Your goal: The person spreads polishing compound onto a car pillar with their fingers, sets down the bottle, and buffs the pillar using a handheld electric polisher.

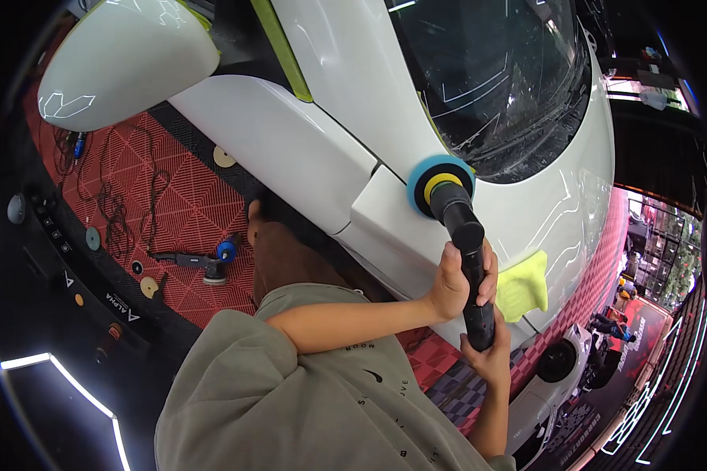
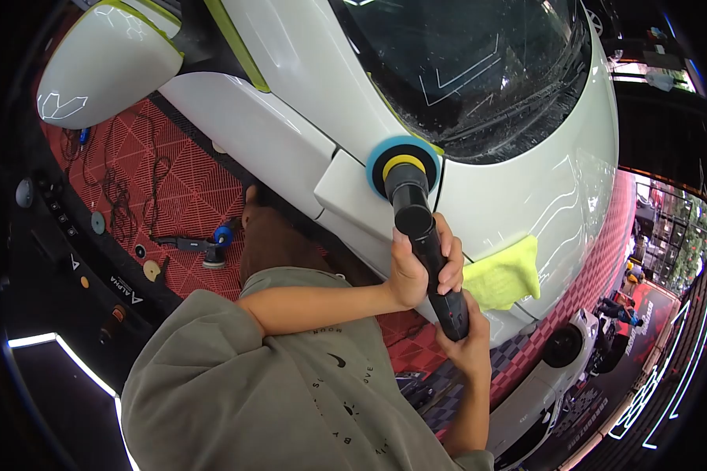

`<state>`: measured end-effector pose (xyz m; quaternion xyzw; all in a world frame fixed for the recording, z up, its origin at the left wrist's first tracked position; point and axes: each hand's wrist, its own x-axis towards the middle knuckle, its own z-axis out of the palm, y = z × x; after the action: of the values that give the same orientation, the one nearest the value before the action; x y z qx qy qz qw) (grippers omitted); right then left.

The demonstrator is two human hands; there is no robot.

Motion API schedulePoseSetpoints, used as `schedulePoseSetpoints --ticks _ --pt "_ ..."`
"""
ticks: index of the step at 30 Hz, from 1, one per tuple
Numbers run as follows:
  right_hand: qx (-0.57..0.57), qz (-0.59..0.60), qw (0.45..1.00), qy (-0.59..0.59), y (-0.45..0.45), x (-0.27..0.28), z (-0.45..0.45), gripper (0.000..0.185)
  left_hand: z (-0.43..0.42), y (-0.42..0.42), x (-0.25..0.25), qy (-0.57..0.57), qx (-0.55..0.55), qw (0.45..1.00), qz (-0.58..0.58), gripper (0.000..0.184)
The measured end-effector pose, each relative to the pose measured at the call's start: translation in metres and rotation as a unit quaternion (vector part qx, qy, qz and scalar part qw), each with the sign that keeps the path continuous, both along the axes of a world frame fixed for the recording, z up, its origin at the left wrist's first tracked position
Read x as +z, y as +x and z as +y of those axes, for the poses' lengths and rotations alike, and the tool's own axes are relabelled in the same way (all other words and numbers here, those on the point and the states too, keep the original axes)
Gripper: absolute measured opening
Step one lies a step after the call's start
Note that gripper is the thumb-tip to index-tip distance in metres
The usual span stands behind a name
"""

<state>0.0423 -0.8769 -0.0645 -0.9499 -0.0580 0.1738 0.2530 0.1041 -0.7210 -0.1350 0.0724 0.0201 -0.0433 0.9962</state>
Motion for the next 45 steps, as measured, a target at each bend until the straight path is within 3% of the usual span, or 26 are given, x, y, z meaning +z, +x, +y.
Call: schedulePoseSetpoints --ticks 9,21,36,39,41,45 --pt "0.106 -0.044 0.993 0.019 0.068 0.014 0.082 0.062 0.097 0.044 0.026 0.001 0.096 0.995 0.0 0.078" --pt "0.136 -0.094 0.984 0.061 0.151 0.072 0.204 0.067 0.224 0.127 0.1 0.056 0.146 0.985 -0.074 0.076" --pt "0.152 -0.14 0.977 0.06 0.239 0.148 0.304 0.07 0.323 0.218 0.176 0.037 0.231 0.965 -0.119 0.076" --pt "0.139 -0.122 0.979 0.085 0.246 0.147 0.301 0.071 0.324 0.23 0.181 0.076 0.237 0.957 -0.147 0.075" --pt "0.136 -0.128 0.979 0.082 0.238 0.135 0.285 0.067 0.311 0.224 0.181 0.033 0.224 0.966 -0.125 0.072" --pt "0.082 -0.022 0.979 0.183 0.204 0.095 0.248 0.058 0.278 0.197 0.154 0.077 0.168 0.977 -0.106 0.068"
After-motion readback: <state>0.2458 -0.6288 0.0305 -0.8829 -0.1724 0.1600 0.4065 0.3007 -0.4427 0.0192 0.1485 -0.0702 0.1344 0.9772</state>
